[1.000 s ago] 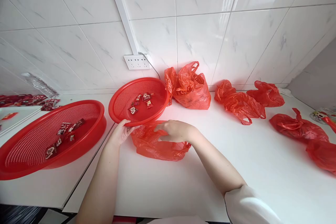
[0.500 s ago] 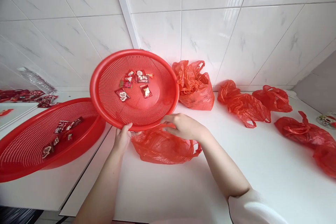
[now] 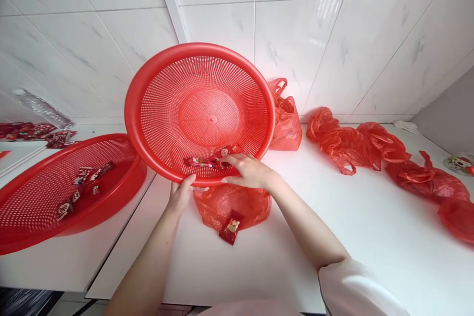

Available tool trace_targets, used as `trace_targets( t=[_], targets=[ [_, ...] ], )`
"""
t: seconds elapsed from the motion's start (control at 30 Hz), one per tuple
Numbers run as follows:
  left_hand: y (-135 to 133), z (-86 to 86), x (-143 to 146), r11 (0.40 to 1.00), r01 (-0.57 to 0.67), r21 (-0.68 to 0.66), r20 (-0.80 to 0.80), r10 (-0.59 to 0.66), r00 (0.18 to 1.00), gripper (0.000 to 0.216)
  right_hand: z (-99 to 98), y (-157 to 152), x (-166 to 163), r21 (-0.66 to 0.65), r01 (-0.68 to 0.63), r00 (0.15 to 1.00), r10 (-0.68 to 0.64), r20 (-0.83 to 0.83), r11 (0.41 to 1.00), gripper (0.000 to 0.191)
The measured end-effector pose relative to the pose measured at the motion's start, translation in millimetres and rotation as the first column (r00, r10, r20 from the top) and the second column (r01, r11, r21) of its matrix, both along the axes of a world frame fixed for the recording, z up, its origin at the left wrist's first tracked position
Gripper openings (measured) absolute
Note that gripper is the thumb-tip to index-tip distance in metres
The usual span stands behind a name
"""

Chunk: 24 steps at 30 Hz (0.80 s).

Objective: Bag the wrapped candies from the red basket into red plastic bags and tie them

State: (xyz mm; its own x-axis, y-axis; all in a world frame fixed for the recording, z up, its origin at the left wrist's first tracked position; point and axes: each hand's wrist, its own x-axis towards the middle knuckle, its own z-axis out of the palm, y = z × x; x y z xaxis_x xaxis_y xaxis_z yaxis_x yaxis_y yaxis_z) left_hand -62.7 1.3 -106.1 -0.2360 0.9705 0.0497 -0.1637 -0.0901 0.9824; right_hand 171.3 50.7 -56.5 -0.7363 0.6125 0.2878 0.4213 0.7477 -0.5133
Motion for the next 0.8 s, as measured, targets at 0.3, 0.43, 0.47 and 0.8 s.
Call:
trace_targets(
  t=[0.3, 0.43, 0.47, 0.8],
  targets=[
    [1, -9.8, 4, 0.999, 0.027, 0.031, -0.046, -0.026, 0.999, 0.036, -11.4, 5, -7, 0.062, 0.077, 0.996, -0.08, 0.041, 0.995, 0.029],
    [1, -10.1, 4, 0.999, 0.008, 0.033, -0.052, -0.007, 0.999, 0.044, 1.9, -4, -1, -0.009, -0.025, 0.999, 0.025, -0.035, 1.0, 0.021],
    [1, -10.0, 4, 0.999, 0.005, 0.032, -0.058, -0.003, 0.998, 0.044, 5.2, -7, 1, -0.031, -0.051, 0.998, 0.049, -0.048, 0.998, 0.021],
    [-3, -8.1, 10, 0.998, 0.057, 0.004, -0.079, -0.056, 0.995, 0.038, -10.0, -5, -19, 0.033, 0.044, 0.993, -0.04, -0.107, 0.999, 0.05]
  ],
)
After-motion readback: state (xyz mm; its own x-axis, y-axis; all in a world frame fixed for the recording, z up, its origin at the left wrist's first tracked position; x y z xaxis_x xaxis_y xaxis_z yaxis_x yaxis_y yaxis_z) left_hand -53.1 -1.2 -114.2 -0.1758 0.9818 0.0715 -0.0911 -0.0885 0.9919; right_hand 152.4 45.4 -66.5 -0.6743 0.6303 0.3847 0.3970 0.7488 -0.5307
